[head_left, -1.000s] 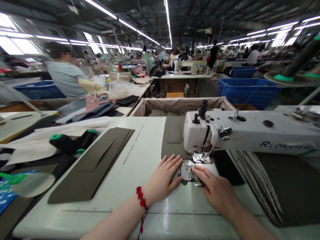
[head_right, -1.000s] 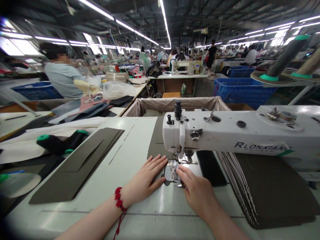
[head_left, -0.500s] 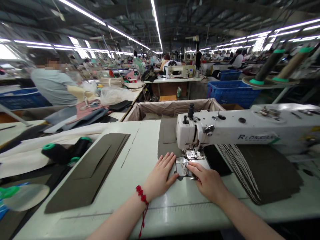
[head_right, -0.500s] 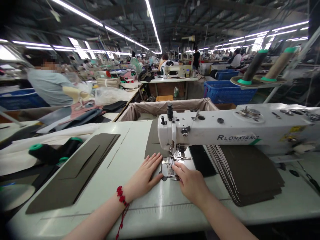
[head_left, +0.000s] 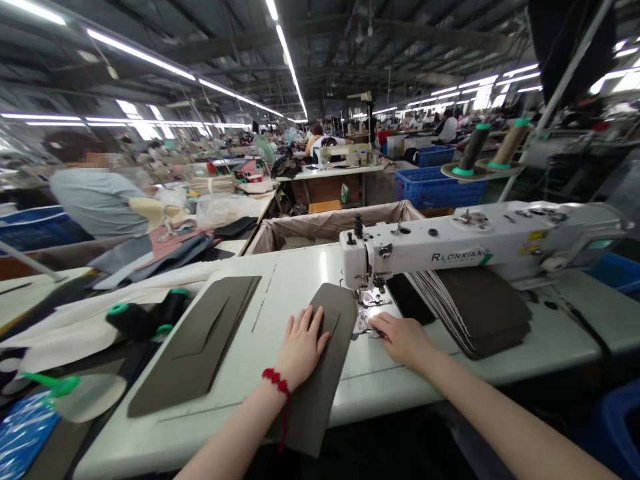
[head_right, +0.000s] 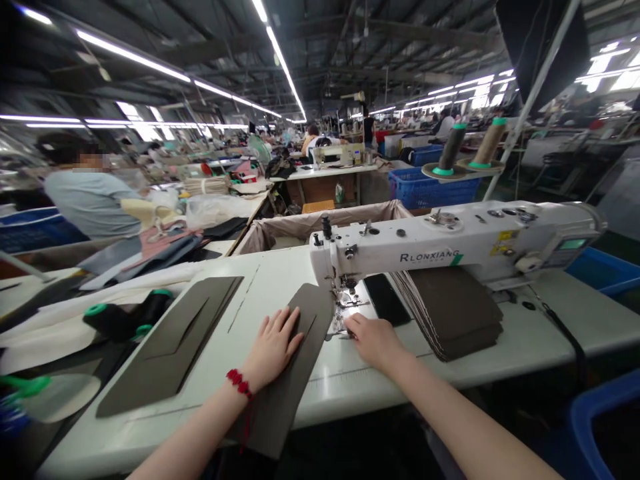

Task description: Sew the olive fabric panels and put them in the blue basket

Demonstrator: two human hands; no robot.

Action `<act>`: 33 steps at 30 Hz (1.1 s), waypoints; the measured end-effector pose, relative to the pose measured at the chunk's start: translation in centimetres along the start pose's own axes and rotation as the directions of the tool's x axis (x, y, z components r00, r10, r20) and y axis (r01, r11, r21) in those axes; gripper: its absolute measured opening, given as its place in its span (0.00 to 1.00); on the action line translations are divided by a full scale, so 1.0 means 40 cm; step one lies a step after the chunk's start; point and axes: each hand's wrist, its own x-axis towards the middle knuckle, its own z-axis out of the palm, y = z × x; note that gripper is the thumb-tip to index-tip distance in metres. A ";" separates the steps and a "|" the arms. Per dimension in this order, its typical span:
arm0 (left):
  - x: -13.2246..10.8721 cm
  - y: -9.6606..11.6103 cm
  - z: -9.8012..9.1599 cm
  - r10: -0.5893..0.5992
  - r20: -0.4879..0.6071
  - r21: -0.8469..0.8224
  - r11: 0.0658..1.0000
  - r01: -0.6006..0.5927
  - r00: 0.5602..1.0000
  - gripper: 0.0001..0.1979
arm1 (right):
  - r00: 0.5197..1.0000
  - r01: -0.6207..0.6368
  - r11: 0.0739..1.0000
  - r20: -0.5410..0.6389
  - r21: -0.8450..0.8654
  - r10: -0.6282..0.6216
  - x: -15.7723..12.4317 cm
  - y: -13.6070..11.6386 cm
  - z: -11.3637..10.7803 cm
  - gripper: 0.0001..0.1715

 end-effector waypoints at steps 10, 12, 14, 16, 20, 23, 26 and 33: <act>-0.184 0.023 -0.047 0.302 0.209 -0.032 0.953 -0.303 0.930 0.29 | 0.926 -0.376 0.817 0.164 0.438 0.339 -0.374 -0.010 0.003 0.19; -0.150 0.042 -0.059 0.399 0.256 -0.081 0.916 -0.392 0.880 0.31 | 0.909 -0.415 0.781 0.170 0.467 0.381 -0.415 -0.019 0.038 0.18; -0.113 0.052 -0.065 0.473 0.284 -0.139 0.881 -0.452 0.834 0.32 | 0.891 -0.447 0.768 0.146 0.459 0.431 -0.435 -0.027 0.069 0.17; -0.085 0.054 -0.068 0.519 0.295 -0.187 0.854 -0.485 0.802 0.31 | 0.881 -0.459 0.776 0.110 0.433 0.460 -0.440 -0.032 0.092 0.15; -0.061 0.061 -0.072 0.551 0.300 -0.246 0.833 -0.495 0.778 0.29 | 0.892 -0.435 0.814 0.061 0.384 0.448 -0.429 -0.039 0.112 0.11; -0.064 0.077 -0.072 0.522 0.272 -0.245 0.850 -0.466 0.808 0.26 | 0.911 -0.392 0.854 0.017 0.341 0.412 -0.413 -0.050 0.113 0.10; -0.070 0.091 -0.068 0.497 0.237 -0.225 0.864 -0.450 0.835 0.28 | 0.922 -0.363 0.871 -0.006 0.330 0.387 -0.400 -0.062 0.111 0.10; -0.075 0.091 -0.065 0.493 0.255 -0.214 0.868 -0.448 0.832 0.29 | 0.916 -0.368 0.854 -0.013 0.367 0.400 -0.391 -0.074 0.119 0.11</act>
